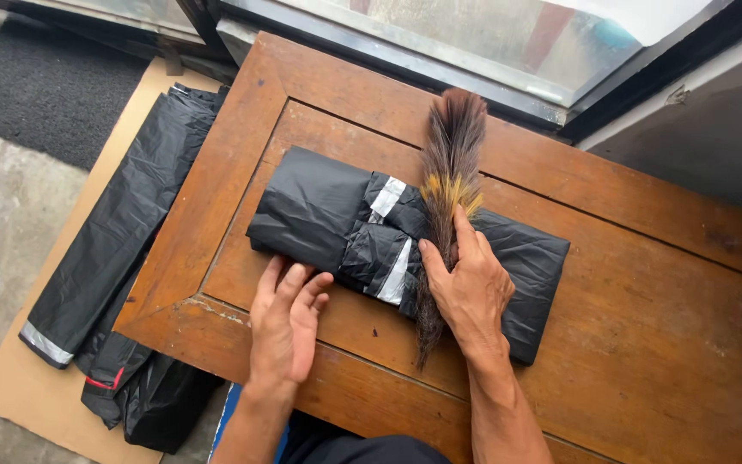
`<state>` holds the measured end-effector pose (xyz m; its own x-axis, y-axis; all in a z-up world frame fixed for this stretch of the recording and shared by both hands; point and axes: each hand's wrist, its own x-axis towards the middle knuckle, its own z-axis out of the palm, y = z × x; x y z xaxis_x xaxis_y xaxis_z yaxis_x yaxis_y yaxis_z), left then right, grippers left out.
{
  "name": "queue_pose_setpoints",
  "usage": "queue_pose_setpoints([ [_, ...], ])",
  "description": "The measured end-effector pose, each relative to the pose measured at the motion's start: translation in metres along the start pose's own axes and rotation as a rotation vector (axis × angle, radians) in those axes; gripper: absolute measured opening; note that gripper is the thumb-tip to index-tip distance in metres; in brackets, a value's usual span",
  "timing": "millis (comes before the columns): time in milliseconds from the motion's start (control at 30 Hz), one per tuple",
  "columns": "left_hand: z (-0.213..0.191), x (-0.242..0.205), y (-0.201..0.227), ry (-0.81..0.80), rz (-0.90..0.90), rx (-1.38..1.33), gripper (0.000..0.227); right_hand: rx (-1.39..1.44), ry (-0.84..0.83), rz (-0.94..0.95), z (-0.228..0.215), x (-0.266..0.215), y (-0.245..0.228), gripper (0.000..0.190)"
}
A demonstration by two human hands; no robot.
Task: The person folds a black plastic bag on a wooden table, wipes it with a feather duster, folds it into a small square, and inserts it into a zippered textile pouch.
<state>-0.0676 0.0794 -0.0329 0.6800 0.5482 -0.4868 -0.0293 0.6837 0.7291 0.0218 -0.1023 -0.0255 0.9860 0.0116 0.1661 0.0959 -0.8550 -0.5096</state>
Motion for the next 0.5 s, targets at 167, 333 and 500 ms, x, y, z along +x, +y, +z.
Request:
queue_pose_setpoints([
  [167, 0.010, 0.026, 0.011, -0.093, -0.048, 0.216, 0.049, 0.026, -0.039, 0.026, -0.002, 0.002, 0.004, 0.059],
  [333, 0.033, 0.013, 0.011, -0.199, 0.192, 0.352, 0.058, 0.051, -0.061, 0.038, -0.002, 0.004, 0.006, 0.060],
  [500, 0.055, 0.016, -0.014, -0.409, 0.364, 0.290, 0.076, 0.020, -0.118, 0.013, -0.003, 0.004, 0.005, 0.062],
])
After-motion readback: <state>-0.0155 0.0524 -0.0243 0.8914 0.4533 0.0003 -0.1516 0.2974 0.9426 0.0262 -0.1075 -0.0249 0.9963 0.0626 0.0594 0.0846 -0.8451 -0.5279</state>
